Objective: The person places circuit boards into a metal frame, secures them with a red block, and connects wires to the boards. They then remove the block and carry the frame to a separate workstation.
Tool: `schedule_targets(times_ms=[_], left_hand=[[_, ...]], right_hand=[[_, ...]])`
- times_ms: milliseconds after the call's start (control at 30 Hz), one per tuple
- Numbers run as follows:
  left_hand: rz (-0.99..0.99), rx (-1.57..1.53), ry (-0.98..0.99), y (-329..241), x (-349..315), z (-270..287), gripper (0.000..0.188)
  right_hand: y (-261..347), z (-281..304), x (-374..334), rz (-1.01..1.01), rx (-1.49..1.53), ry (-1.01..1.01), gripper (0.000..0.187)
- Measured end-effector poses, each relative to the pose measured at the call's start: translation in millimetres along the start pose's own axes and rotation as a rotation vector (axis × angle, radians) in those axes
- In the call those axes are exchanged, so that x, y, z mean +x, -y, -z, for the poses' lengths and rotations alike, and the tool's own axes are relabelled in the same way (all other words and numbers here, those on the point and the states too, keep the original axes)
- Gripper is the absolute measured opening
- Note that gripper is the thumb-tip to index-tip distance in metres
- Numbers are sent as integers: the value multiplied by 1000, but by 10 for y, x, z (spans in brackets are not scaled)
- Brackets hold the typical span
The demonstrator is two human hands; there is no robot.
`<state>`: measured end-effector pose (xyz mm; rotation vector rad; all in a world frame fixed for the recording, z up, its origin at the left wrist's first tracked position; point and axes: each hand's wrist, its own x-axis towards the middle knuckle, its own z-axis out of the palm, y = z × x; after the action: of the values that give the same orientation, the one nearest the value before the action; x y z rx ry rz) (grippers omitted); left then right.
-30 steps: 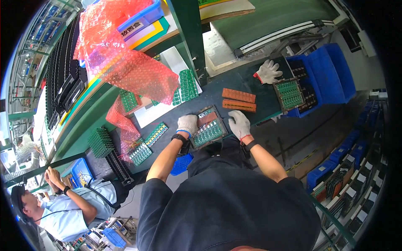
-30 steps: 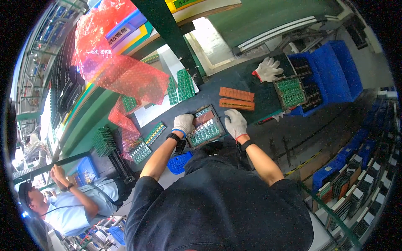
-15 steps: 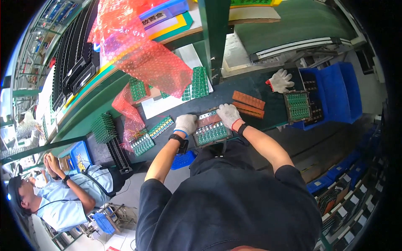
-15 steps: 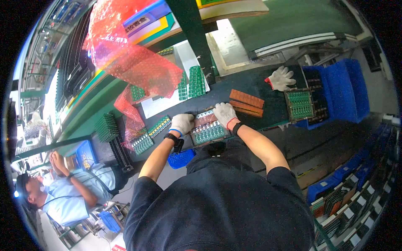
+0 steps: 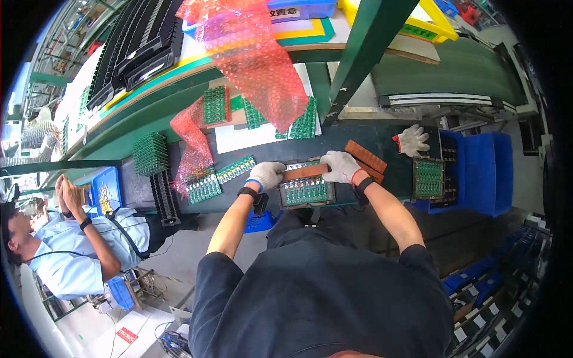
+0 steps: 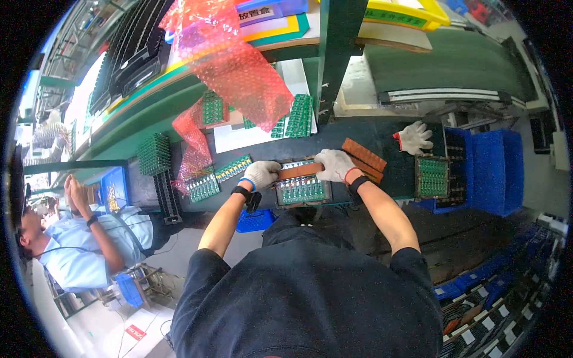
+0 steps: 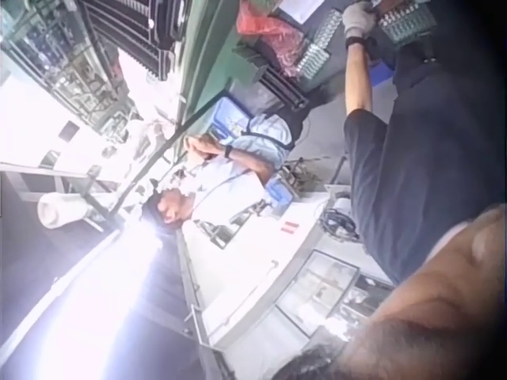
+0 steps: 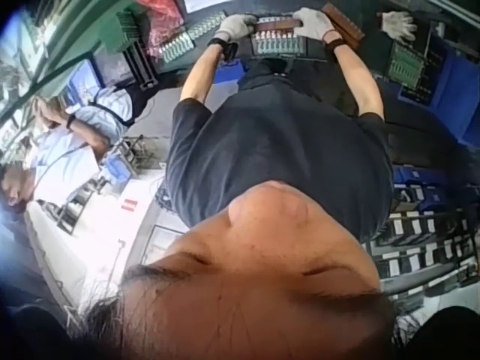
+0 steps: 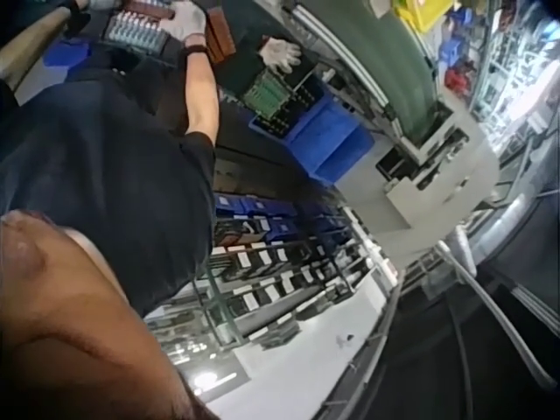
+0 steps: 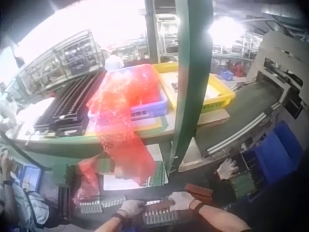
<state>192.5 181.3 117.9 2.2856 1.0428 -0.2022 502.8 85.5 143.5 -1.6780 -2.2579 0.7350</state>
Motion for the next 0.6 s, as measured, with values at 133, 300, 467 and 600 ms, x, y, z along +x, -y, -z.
schedule_targets(times_ms=[133,300,467,600], left_hand=[[27,-392,16,124,26,25,36],[163,-941,121,-99,-7,364,44],[136,-1126,31,-402,28,354,54],[288,-1245,148,-841,143,290,52]], right_hand=[[69,346,47,-204,339,133,35],[-127,226,-242,-771,1368,338,46],[-214,141,-520,-862,1890,514,41],[-404,70,-864,-779,1829,274,32]])
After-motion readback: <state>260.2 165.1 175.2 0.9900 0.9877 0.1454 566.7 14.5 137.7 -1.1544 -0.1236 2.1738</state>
